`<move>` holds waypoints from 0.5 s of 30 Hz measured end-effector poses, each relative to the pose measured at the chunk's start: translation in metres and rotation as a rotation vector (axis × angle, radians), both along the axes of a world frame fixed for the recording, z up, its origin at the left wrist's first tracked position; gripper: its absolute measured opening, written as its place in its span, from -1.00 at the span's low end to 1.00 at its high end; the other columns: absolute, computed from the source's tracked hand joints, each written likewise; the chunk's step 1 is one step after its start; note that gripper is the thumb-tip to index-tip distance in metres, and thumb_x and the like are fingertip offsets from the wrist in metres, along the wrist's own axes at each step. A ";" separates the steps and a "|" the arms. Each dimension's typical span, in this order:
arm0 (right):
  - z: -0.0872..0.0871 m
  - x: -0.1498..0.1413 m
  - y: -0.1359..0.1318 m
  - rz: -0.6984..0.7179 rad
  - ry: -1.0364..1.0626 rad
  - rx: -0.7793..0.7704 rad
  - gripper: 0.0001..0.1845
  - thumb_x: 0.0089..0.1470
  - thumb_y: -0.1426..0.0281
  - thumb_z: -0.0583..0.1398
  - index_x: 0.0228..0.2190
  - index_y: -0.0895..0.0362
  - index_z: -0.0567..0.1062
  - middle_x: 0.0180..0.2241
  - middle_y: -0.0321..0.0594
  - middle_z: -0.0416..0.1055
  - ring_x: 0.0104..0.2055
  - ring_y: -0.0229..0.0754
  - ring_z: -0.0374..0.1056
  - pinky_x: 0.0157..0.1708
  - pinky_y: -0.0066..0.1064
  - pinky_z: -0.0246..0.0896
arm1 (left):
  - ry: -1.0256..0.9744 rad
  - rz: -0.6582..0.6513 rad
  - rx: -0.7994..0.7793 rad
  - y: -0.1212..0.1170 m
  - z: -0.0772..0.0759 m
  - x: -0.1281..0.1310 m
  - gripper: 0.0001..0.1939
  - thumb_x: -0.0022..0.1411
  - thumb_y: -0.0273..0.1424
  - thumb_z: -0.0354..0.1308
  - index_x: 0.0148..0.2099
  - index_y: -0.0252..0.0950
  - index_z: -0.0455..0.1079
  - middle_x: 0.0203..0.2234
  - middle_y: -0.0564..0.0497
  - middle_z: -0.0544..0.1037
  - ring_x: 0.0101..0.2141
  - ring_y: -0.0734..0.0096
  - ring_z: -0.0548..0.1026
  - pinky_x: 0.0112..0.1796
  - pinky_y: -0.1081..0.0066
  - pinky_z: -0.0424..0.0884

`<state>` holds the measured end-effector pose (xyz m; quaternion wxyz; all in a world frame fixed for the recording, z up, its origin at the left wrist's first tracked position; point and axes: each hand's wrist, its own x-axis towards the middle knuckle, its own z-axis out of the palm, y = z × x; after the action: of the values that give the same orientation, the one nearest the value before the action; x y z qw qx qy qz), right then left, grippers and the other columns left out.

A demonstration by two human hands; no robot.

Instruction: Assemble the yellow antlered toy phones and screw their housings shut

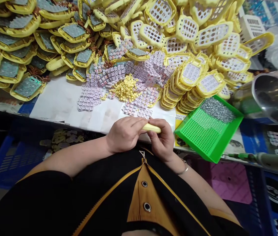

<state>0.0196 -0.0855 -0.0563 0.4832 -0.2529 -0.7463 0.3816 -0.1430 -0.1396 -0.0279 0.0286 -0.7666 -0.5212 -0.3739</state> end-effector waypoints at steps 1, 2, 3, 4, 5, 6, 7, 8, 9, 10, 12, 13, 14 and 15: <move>-0.003 -0.002 -0.002 -0.034 0.043 0.014 -0.83 0.20 0.31 0.17 -0.15 0.02 0.44 -0.25 -0.20 0.43 -0.17 -0.10 0.42 0.02 -0.05 0.40 | 0.009 0.001 0.016 0.001 -0.001 0.001 -0.72 0.35 -0.42 -0.01 0.01 -0.35 0.43 -0.17 -0.16 0.65 -0.17 0.25 0.62 -0.13 0.24 0.55; -0.005 -0.005 -0.002 -0.063 0.078 0.025 -0.83 0.20 0.31 0.16 -0.15 0.01 0.44 -0.27 -0.21 0.42 -0.18 -0.10 0.42 0.07 0.00 0.37 | 0.019 -0.002 0.028 0.002 -0.002 0.002 -0.72 0.34 -0.43 -0.01 0.01 -0.34 0.43 -0.17 -0.15 0.65 -0.18 0.25 0.62 -0.12 0.23 0.55; -0.007 -0.006 -0.002 -0.083 0.099 0.030 -0.84 0.20 0.30 0.16 -0.16 0.01 0.44 -0.28 -0.22 0.42 -0.20 -0.11 0.41 0.10 0.02 0.35 | 0.026 -0.006 0.031 0.003 -0.002 0.002 -0.72 0.34 -0.43 -0.01 0.01 -0.34 0.43 -0.18 -0.15 0.65 -0.18 0.25 0.62 -0.11 0.22 0.55; -0.007 -0.008 -0.002 -0.090 0.103 0.030 -0.85 0.20 0.30 0.17 -0.17 0.01 0.45 -0.28 -0.22 0.42 -0.21 -0.11 0.42 0.11 0.03 0.35 | 0.027 -0.010 0.027 0.004 -0.002 0.002 -0.72 0.34 -0.43 -0.01 0.01 -0.35 0.43 -0.17 -0.15 0.65 -0.17 0.25 0.62 -0.10 0.22 0.55; -0.007 -0.008 0.000 -0.086 0.095 0.026 -0.85 0.20 0.30 0.17 -0.18 0.02 0.45 -0.28 -0.21 0.43 -0.20 -0.11 0.42 0.10 0.01 0.36 | 0.022 -0.014 0.019 0.005 -0.001 0.001 -0.72 0.34 -0.43 -0.01 0.01 -0.35 0.43 -0.17 -0.16 0.65 -0.17 0.26 0.62 -0.09 0.22 0.54; -0.006 -0.008 0.002 -0.071 0.080 0.017 -0.85 0.20 0.30 0.18 -0.18 0.02 0.45 -0.27 -0.21 0.44 -0.19 -0.12 0.42 0.08 -0.02 0.38 | 0.013 -0.015 0.010 0.006 0.000 0.000 -0.73 0.35 -0.42 0.00 0.01 -0.36 0.43 -0.16 -0.16 0.65 -0.16 0.26 0.62 -0.07 0.22 0.53; -0.005 -0.007 0.005 -0.044 0.063 -0.001 -0.84 0.19 0.30 0.19 -0.17 0.02 0.46 -0.26 -0.20 0.45 -0.18 -0.12 0.43 0.04 -0.07 0.40 | 0.003 -0.012 -0.001 0.006 0.001 -0.002 -0.73 0.35 -0.42 0.01 0.02 -0.37 0.43 -0.16 -0.17 0.65 -0.15 0.26 0.62 -0.04 0.21 0.51; -0.003 -0.006 0.008 -0.006 0.049 -0.025 -0.81 0.19 0.29 0.20 -0.14 0.02 0.45 -0.23 -0.19 0.46 -0.15 -0.12 0.44 0.00 -0.12 0.42 | -0.007 -0.005 -0.014 0.007 0.002 -0.004 -0.73 0.35 -0.41 0.03 0.02 -0.37 0.43 -0.16 -0.17 0.65 -0.13 0.26 0.62 -0.01 0.20 0.49; -0.002 -0.004 0.010 0.036 0.037 -0.054 -0.75 0.19 0.27 0.20 -0.08 0.02 0.44 -0.19 -0.17 0.48 -0.12 -0.12 0.45 -0.03 -0.15 0.43 | -0.014 0.006 -0.032 0.007 0.003 -0.006 -0.73 0.35 -0.40 0.03 0.02 -0.36 0.43 -0.16 -0.17 0.65 -0.13 0.25 0.61 0.01 0.18 0.47; -0.002 -0.001 0.013 0.071 0.023 -0.082 -0.69 0.20 0.26 0.19 -0.02 0.02 0.42 -0.15 -0.14 0.49 -0.09 -0.11 0.46 -0.05 -0.17 0.44 | -0.020 0.019 -0.056 0.006 0.003 -0.008 -0.74 0.35 -0.39 0.04 0.01 -0.35 0.44 -0.16 -0.16 0.66 -0.12 0.24 0.61 0.03 0.16 0.45; -0.001 0.004 0.017 0.113 -0.029 -0.106 -0.64 0.24 0.27 0.16 0.06 0.02 0.39 -0.09 -0.11 0.51 -0.06 -0.10 0.47 -0.07 -0.19 0.45 | -0.024 0.036 -0.116 0.006 0.004 -0.014 -0.74 0.36 -0.35 0.04 0.01 -0.31 0.45 -0.16 -0.14 0.66 -0.12 0.23 0.61 0.06 0.11 0.41; -0.001 0.007 0.018 0.119 -0.059 -0.096 -0.65 0.25 0.29 0.14 0.06 0.02 0.41 -0.08 -0.10 0.53 -0.05 -0.10 0.48 -0.06 -0.19 0.45 | -0.021 0.039 -0.146 0.005 0.004 -0.016 -0.73 0.36 -0.33 0.05 0.01 -0.30 0.45 -0.16 -0.14 0.66 -0.11 0.22 0.60 0.08 0.09 0.39; -0.001 0.010 0.019 0.115 -0.086 -0.076 -0.69 0.26 0.31 0.13 0.03 0.01 0.44 -0.08 -0.11 0.55 -0.05 -0.11 0.49 -0.05 -0.19 0.44 | -0.015 0.045 -0.171 0.004 0.004 -0.019 -0.71 0.36 -0.29 0.06 0.02 -0.29 0.45 -0.15 -0.14 0.65 -0.09 0.20 0.60 0.11 0.05 0.35; -0.001 0.012 0.020 0.105 -0.107 -0.057 -0.72 0.27 0.33 0.12 -0.01 0.01 0.48 -0.08 -0.13 0.56 -0.05 -0.11 0.49 -0.04 -0.20 0.44 | -0.006 0.056 -0.195 0.003 0.004 -0.022 -0.68 0.35 -0.24 0.07 0.03 -0.29 0.45 -0.13 -0.15 0.65 -0.07 0.18 0.59 0.15 0.01 0.29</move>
<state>0.0314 -0.0658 -0.0571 0.4144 -0.2470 -0.7722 0.4135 -0.1649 -0.1362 -0.0244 -0.0373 -0.7497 -0.5766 -0.3228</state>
